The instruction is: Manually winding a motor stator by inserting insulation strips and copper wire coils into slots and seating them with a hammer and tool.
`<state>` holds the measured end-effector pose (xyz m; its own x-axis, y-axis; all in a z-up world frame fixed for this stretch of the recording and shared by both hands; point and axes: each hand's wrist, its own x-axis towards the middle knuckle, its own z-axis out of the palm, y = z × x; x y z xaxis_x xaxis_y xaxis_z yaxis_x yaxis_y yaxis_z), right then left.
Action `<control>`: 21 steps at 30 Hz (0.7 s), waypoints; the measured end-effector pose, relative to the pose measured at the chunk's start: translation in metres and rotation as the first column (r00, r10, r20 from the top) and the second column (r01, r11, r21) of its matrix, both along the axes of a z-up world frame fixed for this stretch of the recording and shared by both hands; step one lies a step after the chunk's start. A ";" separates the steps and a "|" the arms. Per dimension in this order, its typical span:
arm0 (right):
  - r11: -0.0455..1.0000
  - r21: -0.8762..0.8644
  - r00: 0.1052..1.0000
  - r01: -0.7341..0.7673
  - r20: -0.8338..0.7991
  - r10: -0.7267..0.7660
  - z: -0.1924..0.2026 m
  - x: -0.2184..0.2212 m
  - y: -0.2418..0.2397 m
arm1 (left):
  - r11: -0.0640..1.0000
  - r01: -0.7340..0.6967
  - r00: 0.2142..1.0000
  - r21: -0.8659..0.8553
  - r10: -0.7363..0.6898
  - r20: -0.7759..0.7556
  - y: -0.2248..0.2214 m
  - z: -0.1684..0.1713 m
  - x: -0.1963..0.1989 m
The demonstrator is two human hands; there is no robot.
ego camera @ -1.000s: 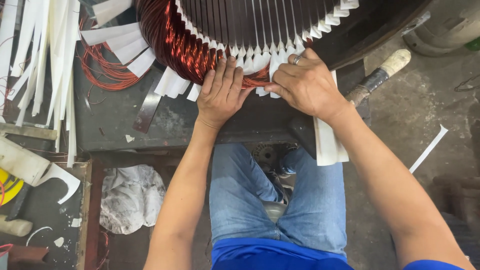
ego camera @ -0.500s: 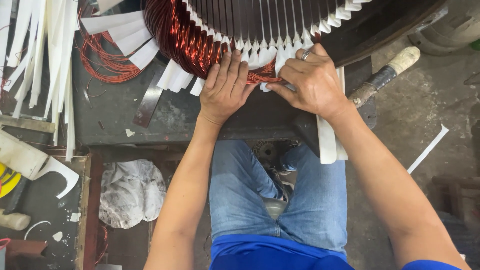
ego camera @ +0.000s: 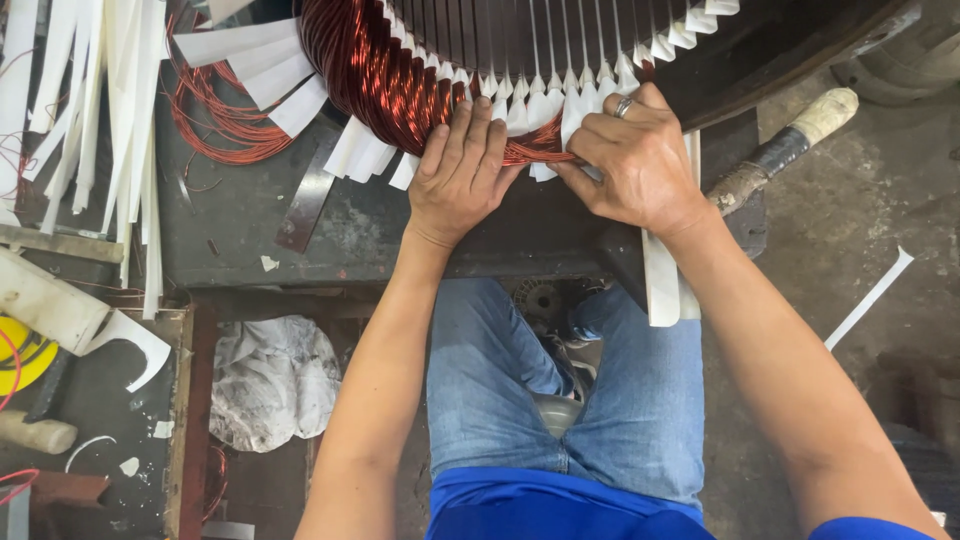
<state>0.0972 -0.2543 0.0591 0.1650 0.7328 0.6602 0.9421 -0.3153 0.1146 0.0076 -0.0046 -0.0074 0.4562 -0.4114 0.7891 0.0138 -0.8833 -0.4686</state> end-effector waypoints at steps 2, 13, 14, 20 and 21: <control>1.000 0.006 1.000 0.003 0.002 -0.003 0.000 -0.001 0.000 | 1.000 0.002 1.000 -0.002 -0.002 -0.006 0.001 -0.002 0.000; 1.000 0.018 1.000 0.012 -0.009 -0.012 -0.002 0.000 -0.001 | 1.000 0.015 1.000 -0.015 -0.015 -0.011 0.001 -0.004 0.001; 1.000 0.021 1.000 0.009 -0.010 -0.009 -0.002 0.000 0.000 | 1.000 0.006 1.000 -0.008 -0.006 -0.003 0.001 -0.003 0.001; 1.000 0.021 1.000 0.003 -0.010 -0.002 -0.001 0.000 0.000 | 1.000 -0.006 1.000 -0.007 0.007 0.003 0.000 -0.003 0.002; 1.000 0.020 1.000 0.005 -0.012 -0.005 -0.002 0.000 0.000 | 1.000 -0.010 1.000 -0.005 0.010 -0.001 0.000 -0.004 0.001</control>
<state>0.0972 -0.2540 0.0574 0.1769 0.7184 0.6728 0.9417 -0.3224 0.0966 0.0090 -0.0042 -0.0110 0.4605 -0.4032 0.7908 0.0220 -0.8854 -0.4642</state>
